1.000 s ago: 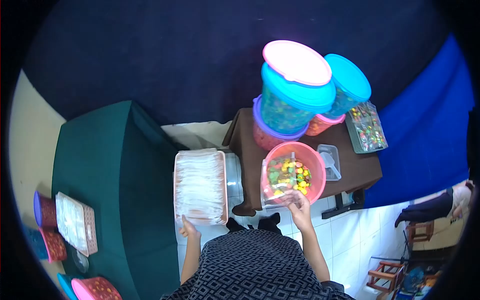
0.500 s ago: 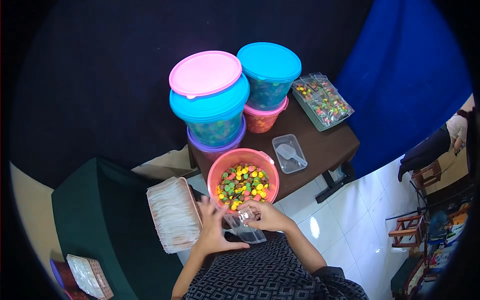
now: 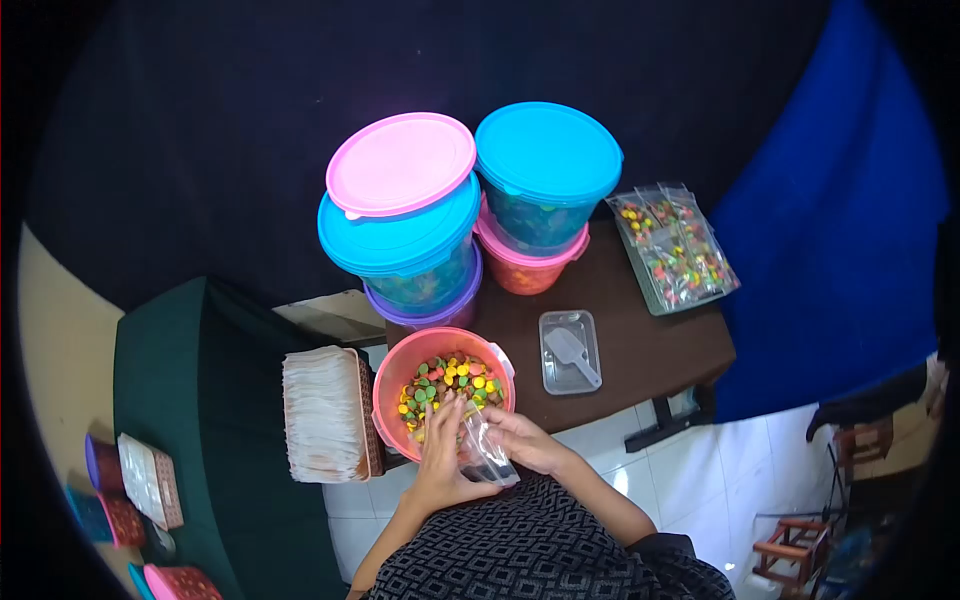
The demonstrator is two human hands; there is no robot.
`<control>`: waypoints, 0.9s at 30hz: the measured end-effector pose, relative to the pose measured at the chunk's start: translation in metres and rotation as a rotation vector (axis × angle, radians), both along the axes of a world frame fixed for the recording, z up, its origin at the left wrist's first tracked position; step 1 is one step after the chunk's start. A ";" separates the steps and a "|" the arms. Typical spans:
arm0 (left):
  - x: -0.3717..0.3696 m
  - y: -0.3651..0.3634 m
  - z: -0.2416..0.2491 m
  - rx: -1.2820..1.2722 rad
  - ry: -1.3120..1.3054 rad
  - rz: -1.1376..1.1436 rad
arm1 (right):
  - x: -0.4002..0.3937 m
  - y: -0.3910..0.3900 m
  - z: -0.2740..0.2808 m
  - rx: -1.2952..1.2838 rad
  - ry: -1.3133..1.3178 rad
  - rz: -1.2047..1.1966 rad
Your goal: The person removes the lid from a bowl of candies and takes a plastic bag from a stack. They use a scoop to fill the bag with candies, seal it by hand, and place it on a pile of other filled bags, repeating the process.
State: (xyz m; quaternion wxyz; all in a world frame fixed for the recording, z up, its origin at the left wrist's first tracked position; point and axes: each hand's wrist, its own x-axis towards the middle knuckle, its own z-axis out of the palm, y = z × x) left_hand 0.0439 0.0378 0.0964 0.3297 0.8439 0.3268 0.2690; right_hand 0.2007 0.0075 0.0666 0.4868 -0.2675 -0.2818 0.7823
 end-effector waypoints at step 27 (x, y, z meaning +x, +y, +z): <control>-0.014 -0.002 -0.005 0.030 -0.206 0.349 | -0.038 0.041 0.012 0.021 -0.031 0.370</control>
